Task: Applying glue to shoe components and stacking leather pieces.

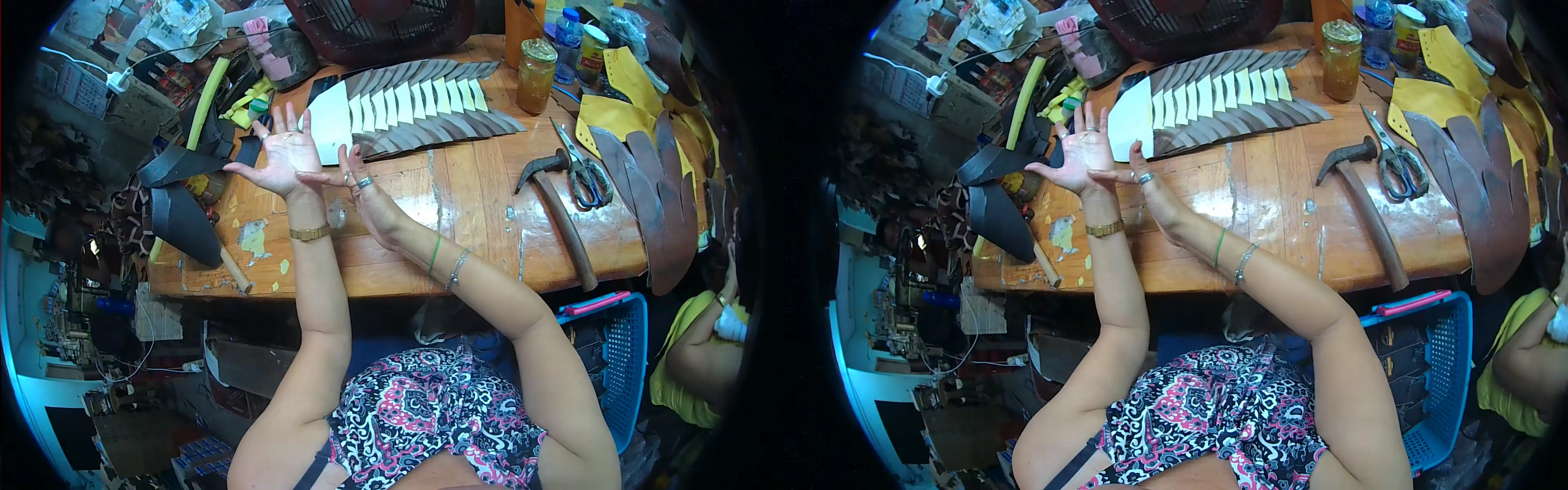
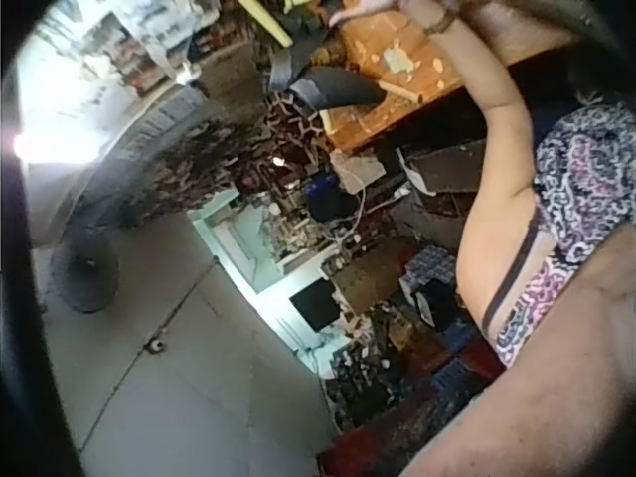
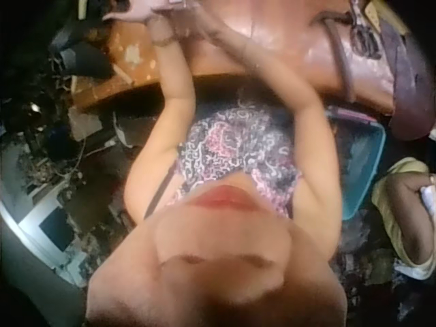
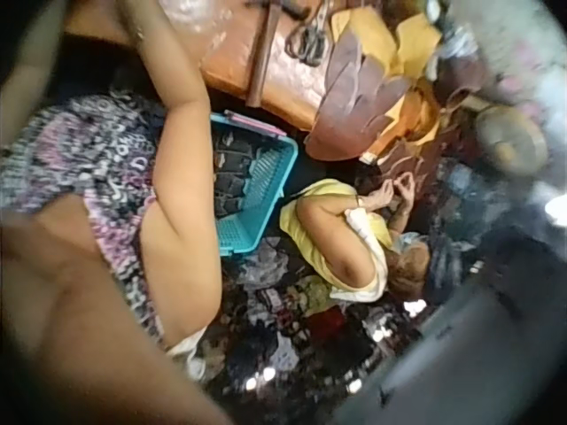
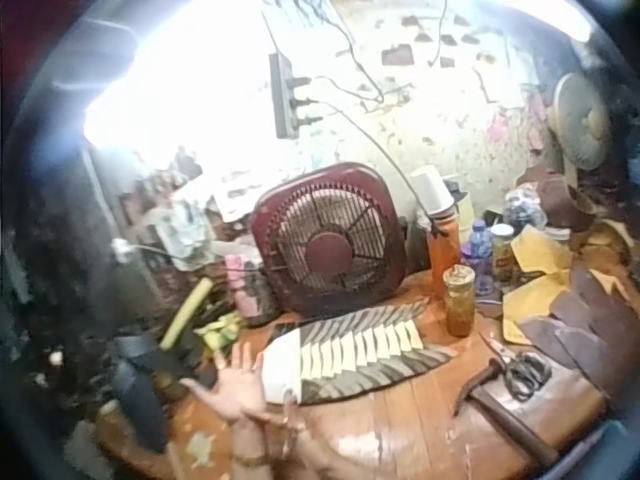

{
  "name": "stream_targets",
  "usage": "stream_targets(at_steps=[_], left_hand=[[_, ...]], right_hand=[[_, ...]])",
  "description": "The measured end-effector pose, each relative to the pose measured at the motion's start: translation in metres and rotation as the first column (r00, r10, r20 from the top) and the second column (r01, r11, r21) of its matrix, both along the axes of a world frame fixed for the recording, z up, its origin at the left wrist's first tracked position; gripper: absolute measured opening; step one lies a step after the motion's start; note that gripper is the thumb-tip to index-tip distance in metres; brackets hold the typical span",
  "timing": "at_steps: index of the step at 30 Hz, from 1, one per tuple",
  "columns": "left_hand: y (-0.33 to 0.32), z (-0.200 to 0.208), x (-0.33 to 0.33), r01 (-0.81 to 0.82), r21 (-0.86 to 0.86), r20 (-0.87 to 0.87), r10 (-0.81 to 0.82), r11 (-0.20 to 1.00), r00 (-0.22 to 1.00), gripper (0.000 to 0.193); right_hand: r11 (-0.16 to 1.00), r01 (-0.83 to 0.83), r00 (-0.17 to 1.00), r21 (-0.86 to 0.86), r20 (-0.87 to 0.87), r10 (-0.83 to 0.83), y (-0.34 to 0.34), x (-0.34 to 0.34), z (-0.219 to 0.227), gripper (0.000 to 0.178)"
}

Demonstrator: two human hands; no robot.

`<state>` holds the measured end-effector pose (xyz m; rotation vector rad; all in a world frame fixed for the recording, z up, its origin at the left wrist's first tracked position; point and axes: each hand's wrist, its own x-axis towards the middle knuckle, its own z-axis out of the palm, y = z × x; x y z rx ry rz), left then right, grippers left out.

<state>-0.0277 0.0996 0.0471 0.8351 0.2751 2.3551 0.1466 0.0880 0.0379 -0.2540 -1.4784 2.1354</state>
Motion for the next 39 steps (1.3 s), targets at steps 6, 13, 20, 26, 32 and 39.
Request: stream_targets(at_steps=[6, 13, 20, 26, 32, 39], left_hand=[[0.013, 0.005, 0.086, 0.291, -0.067, -0.029, -0.293, 0.954, 0.956, 0.123], [0.010, 0.006, 0.121, -0.268, -0.127, -0.618, 0.135, 0.955, 0.775, 0.108], [-0.016, 0.006, 0.077, -0.489, -0.123, -0.672, 0.290, 0.863, 0.681, 0.097], [-0.001, 0.019, 0.049, -0.647, -0.152, -0.722, 0.363, 0.747, 0.589, 0.094], [0.021, 0.009, 0.072, -0.756, -0.188, -0.770, 0.384, 0.627, 0.510, 0.092], [0.003, 0.013, 0.036, -0.870, -0.214, -0.812, 0.414, 0.443, 0.411, 0.090]], right_hand=[[0.999, 0.028, 0.973, -0.043, -0.228, -0.037, 0.037, 0.004, -0.008, 0.107], [0.950, 0.281, 0.945, 0.134, -0.211, -0.249, 0.038, 0.000, -0.011, 0.101], [0.295, 0.346, 0.852, 0.891, -0.167, -0.497, 0.021, -0.001, -0.022, 0.085], [-0.017, 0.265, 0.768, 0.964, -0.221, -0.601, 0.026, 0.001, -0.019, 0.093], [0.088, 0.407, 0.731, 0.909, -0.266, -0.628, 0.044, 0.011, -0.006, 0.106], [0.031, 0.303, 0.849, 0.953, -0.254, -0.464, 0.030, 0.005, -0.016, 0.107]])
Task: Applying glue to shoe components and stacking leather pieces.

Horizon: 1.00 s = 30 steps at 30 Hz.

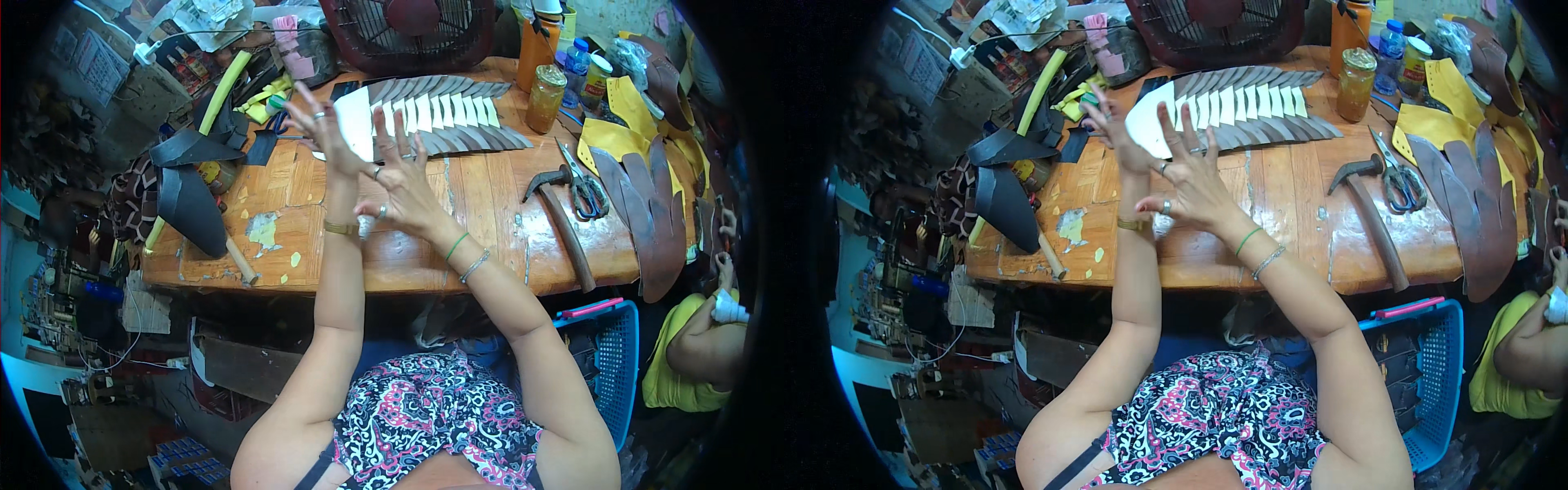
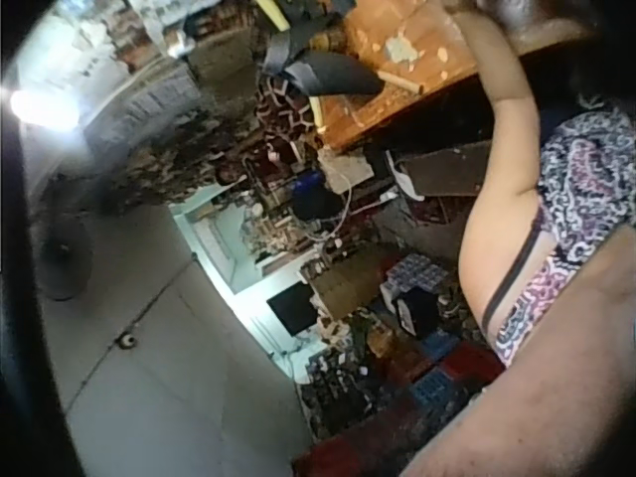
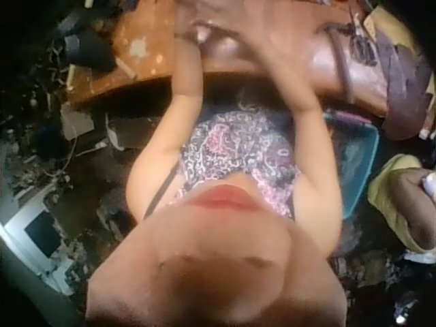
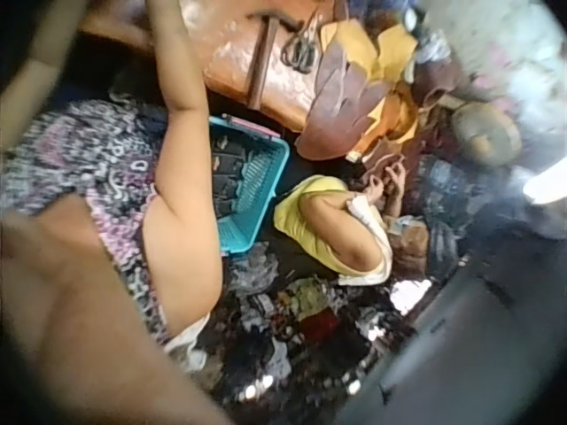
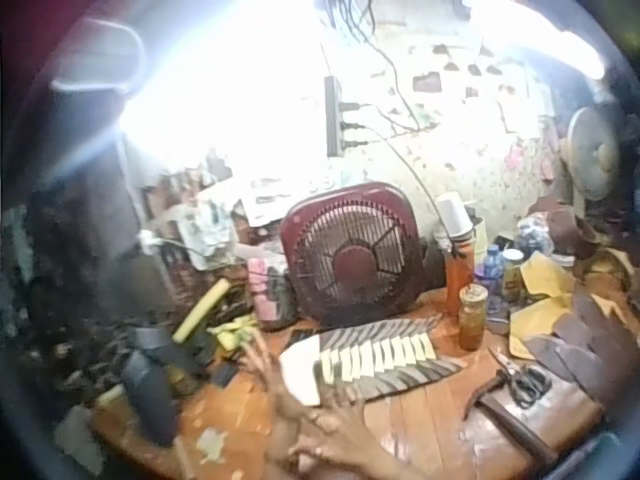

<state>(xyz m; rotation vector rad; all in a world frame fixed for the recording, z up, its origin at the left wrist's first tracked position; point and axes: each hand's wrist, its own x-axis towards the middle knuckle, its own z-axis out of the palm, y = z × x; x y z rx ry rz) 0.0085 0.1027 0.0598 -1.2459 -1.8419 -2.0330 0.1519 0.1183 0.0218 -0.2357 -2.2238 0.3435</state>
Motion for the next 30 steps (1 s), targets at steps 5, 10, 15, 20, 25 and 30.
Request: stream_targets(at_steps=[5, 10, 15, 20, 25, 30], left_hand=[[-0.004, 0.001, 0.004, -0.124, -0.100, -0.051, 0.119, 0.987, 0.992, 0.083], [0.007, -0.006, 0.052, -0.080, -0.253, -0.398, -0.028, 0.964, 0.917, 0.085], [0.006, -0.008, 0.041, -0.013, -0.084, -0.262, -0.010, 0.996, 0.965, 0.086], [0.003, -0.010, -0.022, -0.197, 0.028, 0.045, 0.195, 0.980, 0.980, 0.087], [0.006, -0.014, 0.011, -0.110, -0.055, -0.046, 0.108, 0.992, 0.993, 0.087], [0.013, -0.013, 0.054, 0.083, -0.169, -0.279, -0.128, 0.982, 0.952, 0.088]], right_hand=[[0.985, 0.173, 0.940, -0.002, 0.299, -0.165, 0.004, 0.000, 0.002, 0.101], [0.929, 0.020, 0.993, -0.371, -0.104, -0.063, 0.030, 0.002, -0.005, 0.104], [0.949, -0.143, 0.978, -0.282, -0.185, 0.092, 0.027, -0.006, -0.008, 0.098], [0.964, -0.174, 0.983, -0.203, 0.015, 0.181, 0.006, -0.006, -0.007, 0.096], [0.979, -0.024, 1.000, -0.204, 0.000, 0.025, 0.018, -0.001, -0.006, 0.100], [0.938, -0.040, 0.997, -0.346, -0.081, 0.012, 0.034, 0.004, -0.007, 0.108]])
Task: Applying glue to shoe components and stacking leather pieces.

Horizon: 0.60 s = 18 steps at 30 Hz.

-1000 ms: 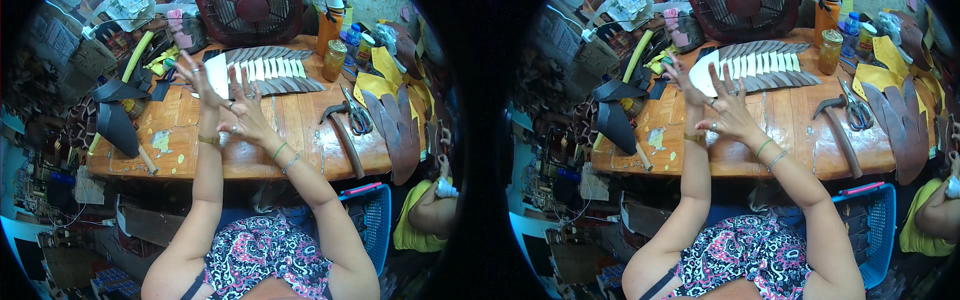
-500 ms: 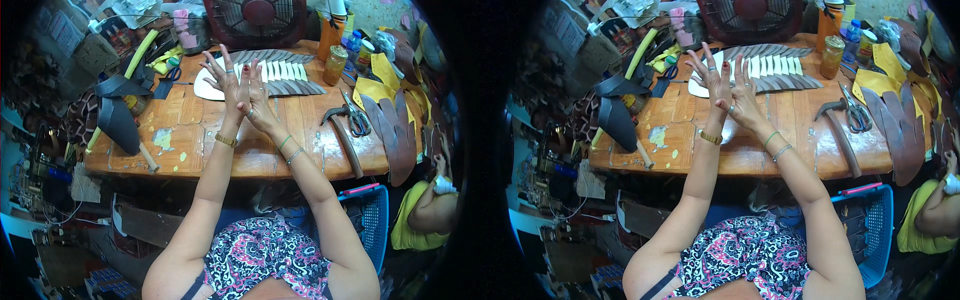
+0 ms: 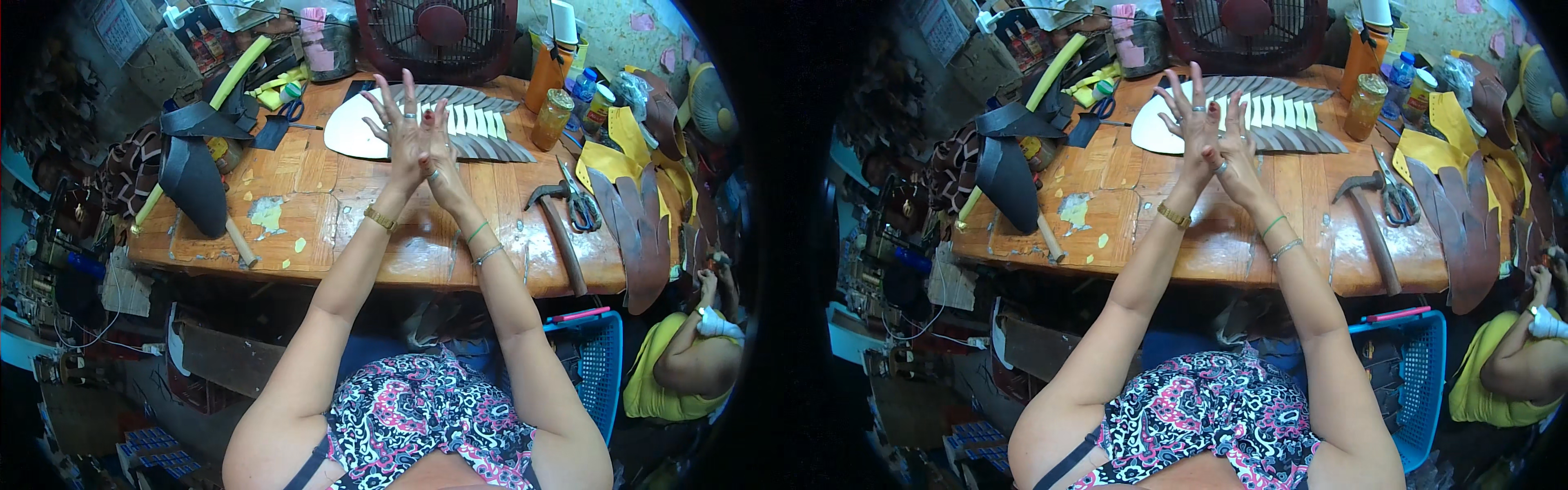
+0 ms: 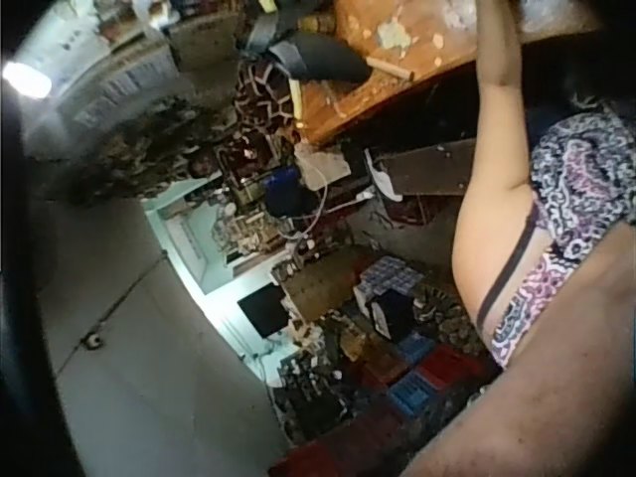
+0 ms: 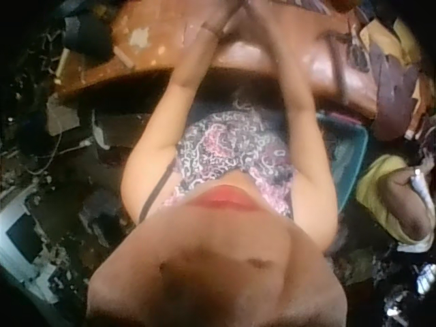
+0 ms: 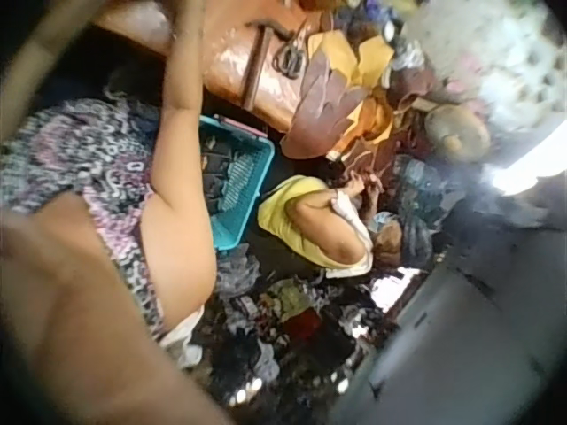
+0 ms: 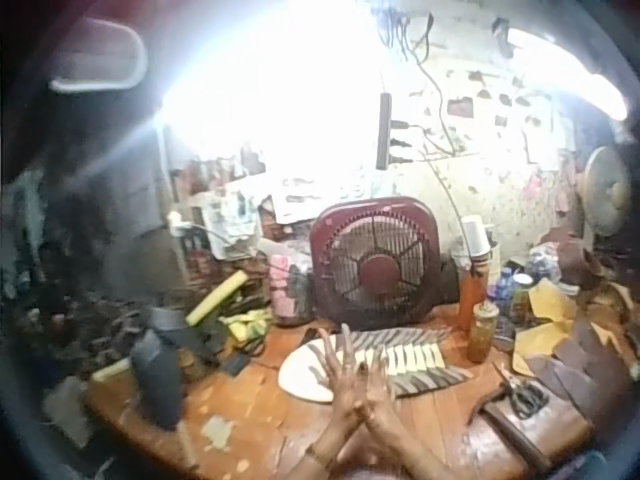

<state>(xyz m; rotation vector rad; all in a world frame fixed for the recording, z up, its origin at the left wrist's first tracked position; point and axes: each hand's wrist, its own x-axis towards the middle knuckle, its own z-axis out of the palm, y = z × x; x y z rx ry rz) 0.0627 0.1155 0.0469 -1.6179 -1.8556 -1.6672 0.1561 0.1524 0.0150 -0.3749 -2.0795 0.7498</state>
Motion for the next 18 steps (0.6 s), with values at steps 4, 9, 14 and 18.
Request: stream_targets(at_steps=[4, 9, 14, 18], left_hand=[[-0.003, 0.003, -0.031, -0.049, 0.130, 0.133, 0.032, 0.990, 0.991, 0.086], [-0.009, 0.001, -0.068, -0.296, 0.106, 0.317, 0.250, 0.949, 0.915, 0.083], [0.007, -0.005, 0.000, -0.051, -0.045, 0.062, 0.053, 0.998, 0.997, 0.082], [0.023, -0.043, -0.051, 0.155, 0.197, 0.105, -0.178, 0.968, 0.978, 0.081]], right_hand=[[0.995, -0.086, 0.996, 0.056, -0.018, 0.087, -0.018, -0.002, 0.005, 0.106], [0.960, -0.055, 0.980, 0.275, 0.200, -0.001, -0.037, -0.005, 0.006, 0.103], [0.992, 0.085, 0.994, 0.096, 0.062, -0.091, -0.007, 0.008, 0.002, 0.104], [0.974, -0.105, 0.993, -0.199, -0.077, 0.092, -0.020, -0.019, -0.003, 0.125]])
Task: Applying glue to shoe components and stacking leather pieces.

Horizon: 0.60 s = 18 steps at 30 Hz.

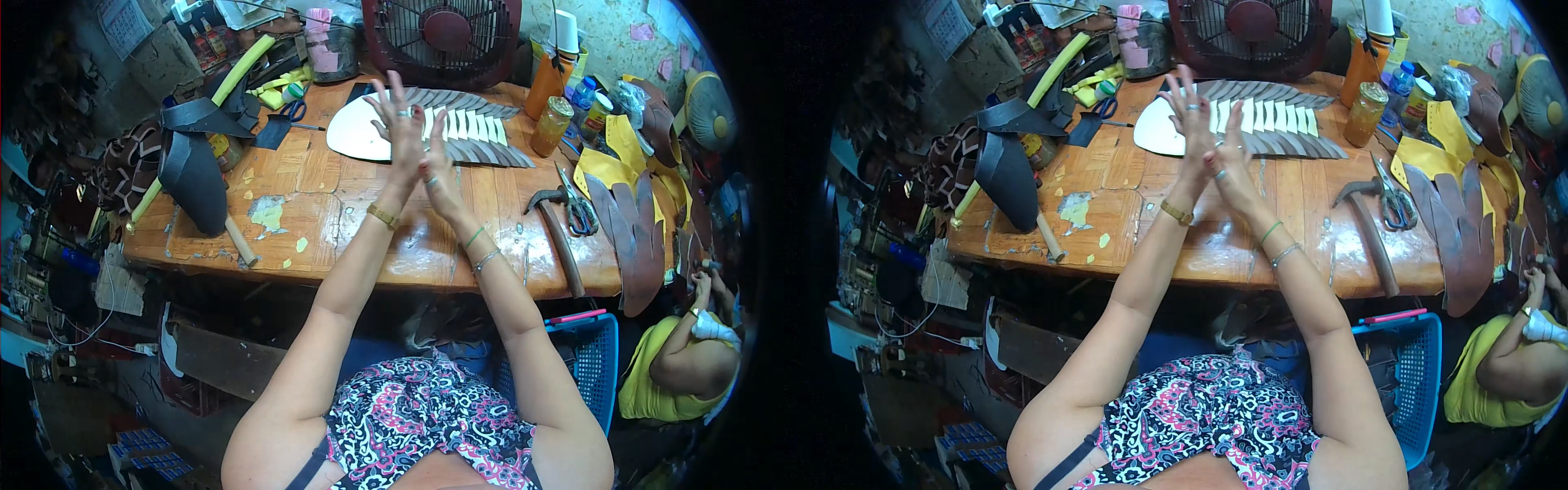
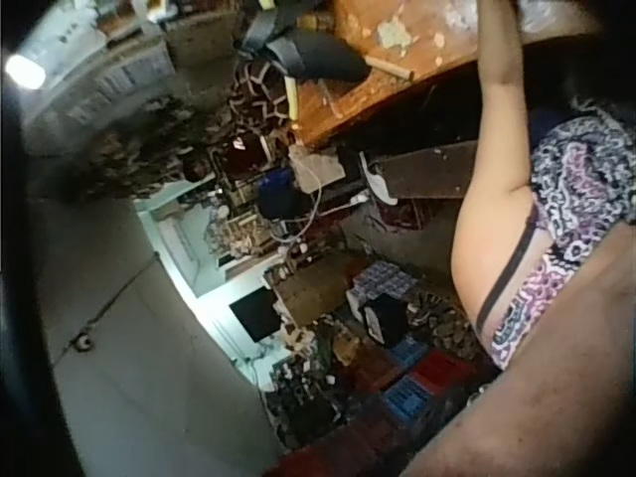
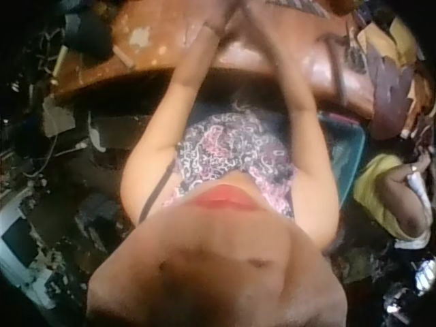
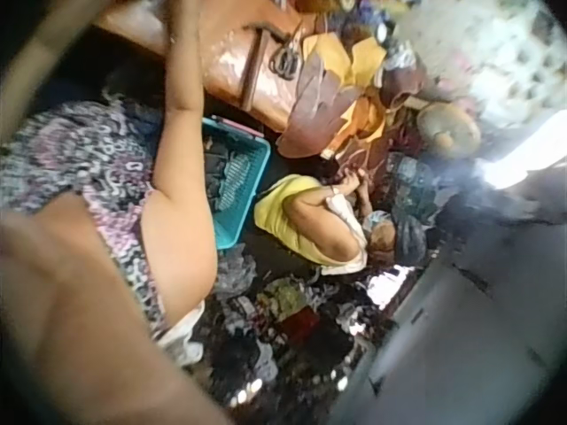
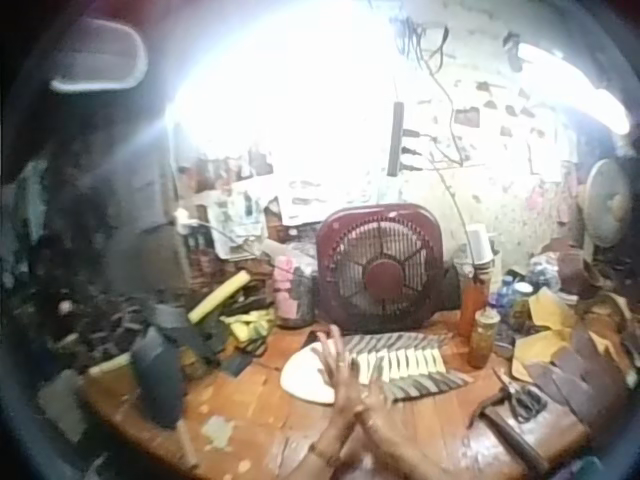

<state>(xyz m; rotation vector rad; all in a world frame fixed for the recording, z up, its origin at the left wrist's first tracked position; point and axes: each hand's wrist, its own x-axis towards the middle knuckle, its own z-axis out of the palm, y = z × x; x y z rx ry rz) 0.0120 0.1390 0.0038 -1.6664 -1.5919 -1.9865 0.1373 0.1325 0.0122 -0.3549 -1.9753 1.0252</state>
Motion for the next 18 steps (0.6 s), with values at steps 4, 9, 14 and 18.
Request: stream_targets(at_steps=[4, 9, 14, 18], left_hand=[[-0.022, 0.040, -0.022, 0.160, 0.338, 0.392, -0.293, 0.927, 0.872, 0.092], [-0.036, 0.057, -0.007, 0.332, 0.427, 0.540, -0.532, 0.841, 0.652, 0.098], [-0.040, 0.062, 0.051, 0.623, 0.399, 0.486, -0.731, 0.673, 0.478, 0.111], [-0.043, 0.064, 0.043, 0.632, 0.420, 0.513, -0.745, 0.652, 0.427, 0.126]], right_hand=[[0.948, -0.314, 0.943, 0.051, 0.136, 0.304, -0.014, 0.002, -0.009, 0.109], [0.914, -0.365, 0.923, -0.179, 0.057, 0.380, -0.026, 0.006, 0.002, 0.110], [0.814, -0.416, 0.898, -0.406, -0.321, 0.299, -0.013, 0.012, 0.023, 0.107], [0.721, -0.534, 0.840, -0.442, -0.377, 0.391, -0.010, 0.015, 0.016, 0.108]])
